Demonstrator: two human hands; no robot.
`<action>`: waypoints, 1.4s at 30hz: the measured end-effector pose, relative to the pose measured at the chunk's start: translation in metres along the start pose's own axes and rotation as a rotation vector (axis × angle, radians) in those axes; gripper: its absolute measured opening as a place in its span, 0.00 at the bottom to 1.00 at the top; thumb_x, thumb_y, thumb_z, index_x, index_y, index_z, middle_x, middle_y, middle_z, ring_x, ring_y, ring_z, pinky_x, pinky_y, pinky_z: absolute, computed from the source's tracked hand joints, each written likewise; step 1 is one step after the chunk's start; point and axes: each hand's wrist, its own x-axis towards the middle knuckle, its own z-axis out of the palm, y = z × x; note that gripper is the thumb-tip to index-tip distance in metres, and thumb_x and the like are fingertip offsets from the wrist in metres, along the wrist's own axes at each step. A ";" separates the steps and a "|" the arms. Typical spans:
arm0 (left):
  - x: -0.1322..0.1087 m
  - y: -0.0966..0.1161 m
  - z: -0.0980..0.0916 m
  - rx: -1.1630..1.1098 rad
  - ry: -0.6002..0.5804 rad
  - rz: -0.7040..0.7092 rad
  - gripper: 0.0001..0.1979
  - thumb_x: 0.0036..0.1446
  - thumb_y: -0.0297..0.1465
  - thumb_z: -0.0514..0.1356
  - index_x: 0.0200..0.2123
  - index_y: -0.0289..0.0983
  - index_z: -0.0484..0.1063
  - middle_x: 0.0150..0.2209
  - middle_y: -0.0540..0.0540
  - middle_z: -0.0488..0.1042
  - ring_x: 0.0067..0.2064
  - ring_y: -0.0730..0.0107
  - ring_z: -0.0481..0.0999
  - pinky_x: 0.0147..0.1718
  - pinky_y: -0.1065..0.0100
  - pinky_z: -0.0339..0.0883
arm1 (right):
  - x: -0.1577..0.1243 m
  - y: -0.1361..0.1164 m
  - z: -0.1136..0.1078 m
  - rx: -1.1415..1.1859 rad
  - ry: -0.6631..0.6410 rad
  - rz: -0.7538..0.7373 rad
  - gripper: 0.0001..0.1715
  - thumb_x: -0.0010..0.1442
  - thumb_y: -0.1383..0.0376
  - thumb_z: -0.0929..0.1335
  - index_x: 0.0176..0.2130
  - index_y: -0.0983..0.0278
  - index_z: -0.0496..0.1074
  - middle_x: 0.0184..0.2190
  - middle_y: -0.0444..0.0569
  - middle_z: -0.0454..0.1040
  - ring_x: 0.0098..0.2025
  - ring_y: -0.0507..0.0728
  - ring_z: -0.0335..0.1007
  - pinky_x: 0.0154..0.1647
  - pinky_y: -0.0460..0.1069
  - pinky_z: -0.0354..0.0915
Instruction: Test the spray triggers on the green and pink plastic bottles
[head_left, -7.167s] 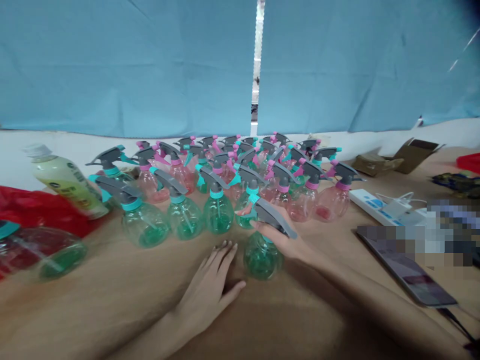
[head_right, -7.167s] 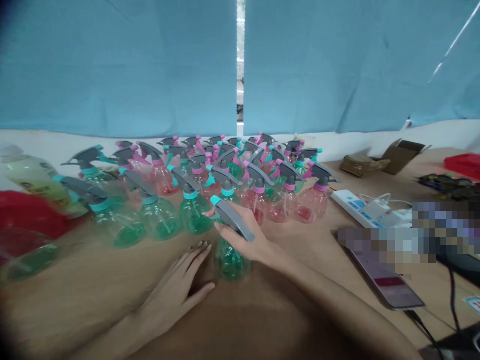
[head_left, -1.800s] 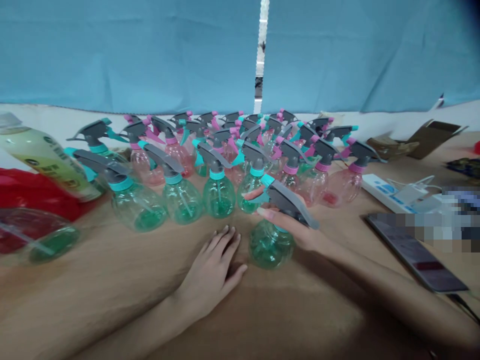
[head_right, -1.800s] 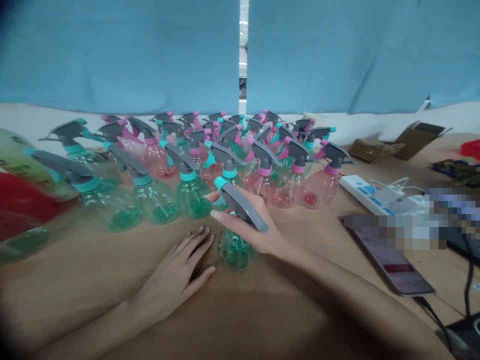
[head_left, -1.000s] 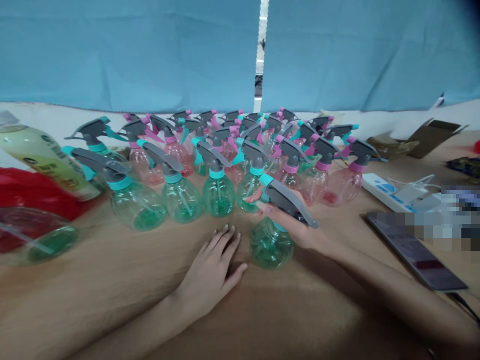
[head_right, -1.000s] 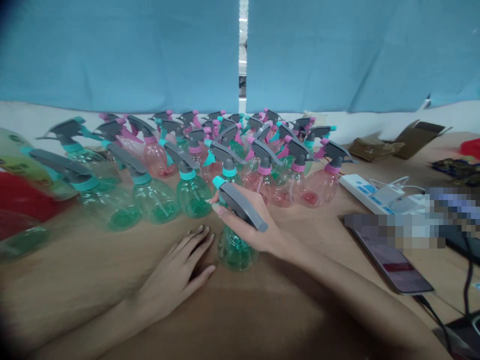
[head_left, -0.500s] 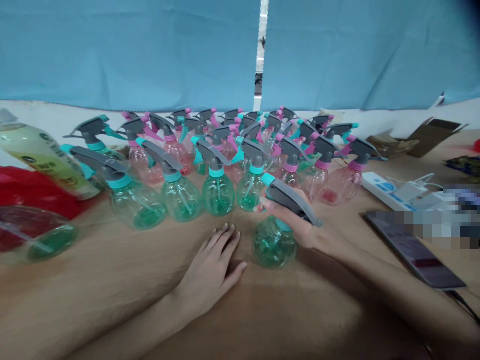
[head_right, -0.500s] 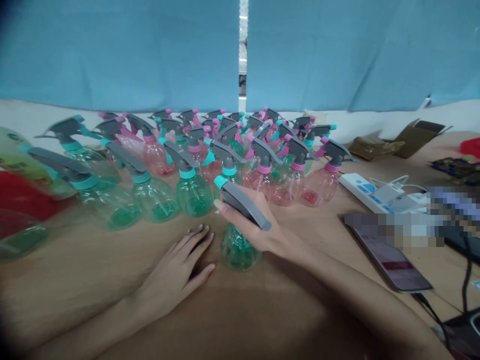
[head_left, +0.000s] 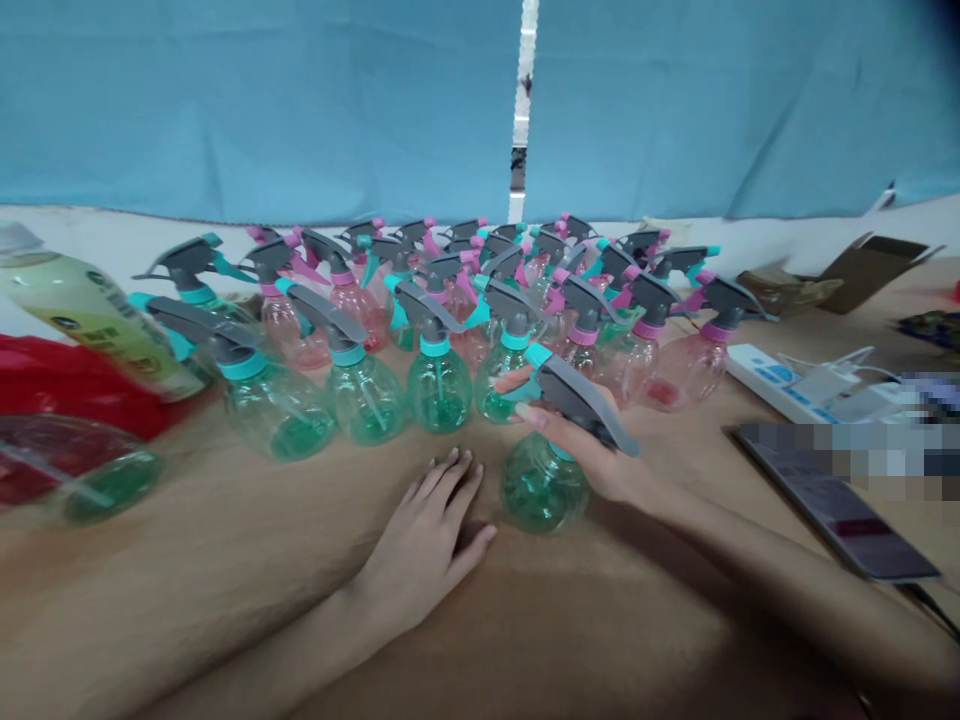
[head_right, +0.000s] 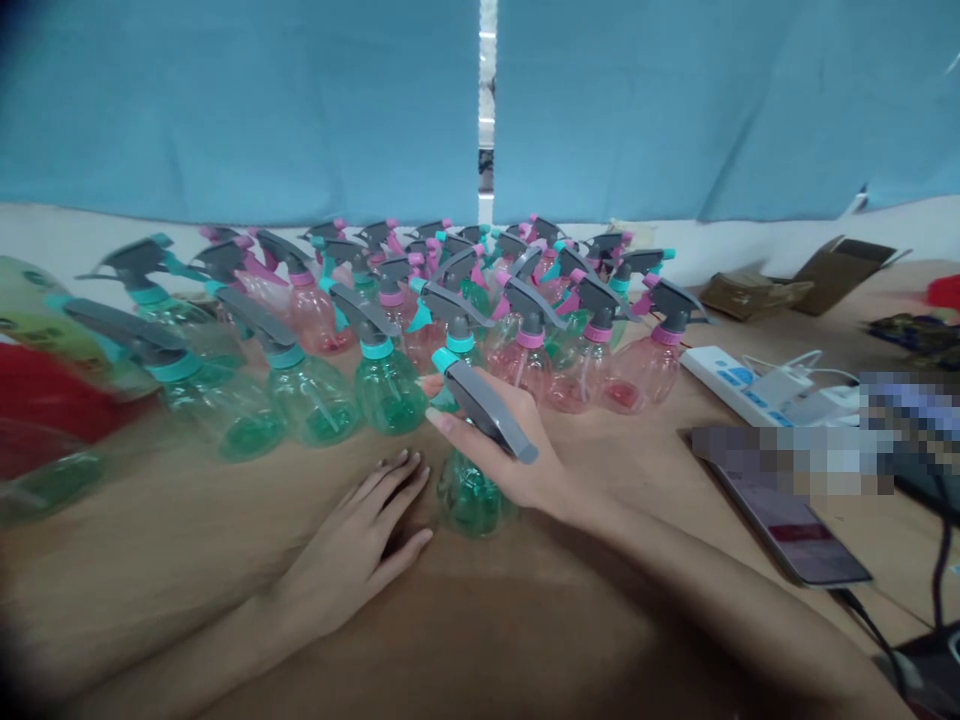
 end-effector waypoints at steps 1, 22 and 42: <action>0.000 0.000 0.000 -0.003 0.001 -0.001 0.28 0.66 0.42 0.50 0.61 0.29 0.59 0.62 0.35 0.62 0.63 0.52 0.60 0.59 0.52 0.57 | -0.001 0.001 0.001 -0.002 0.005 0.009 0.14 0.61 0.57 0.67 0.46 0.57 0.72 0.36 0.45 0.76 0.34 0.55 0.70 0.43 0.54 0.66; 0.000 0.000 0.001 -0.017 0.009 -0.002 0.26 0.66 0.43 0.49 0.61 0.33 0.58 0.62 0.36 0.62 0.63 0.53 0.60 0.59 0.51 0.57 | -0.001 0.010 0.004 0.078 0.023 0.007 0.16 0.60 0.57 0.68 0.48 0.57 0.72 0.31 0.44 0.75 0.32 0.56 0.71 0.44 0.56 0.69; 0.001 0.001 -0.002 -0.026 -0.016 -0.009 0.27 0.66 0.42 0.49 0.62 0.30 0.58 0.62 0.34 0.61 0.63 0.52 0.60 0.59 0.50 0.56 | 0.000 0.015 0.005 0.020 0.073 -0.016 0.10 0.59 0.57 0.69 0.41 0.59 0.73 0.23 0.41 0.70 0.26 0.54 0.67 0.33 0.52 0.66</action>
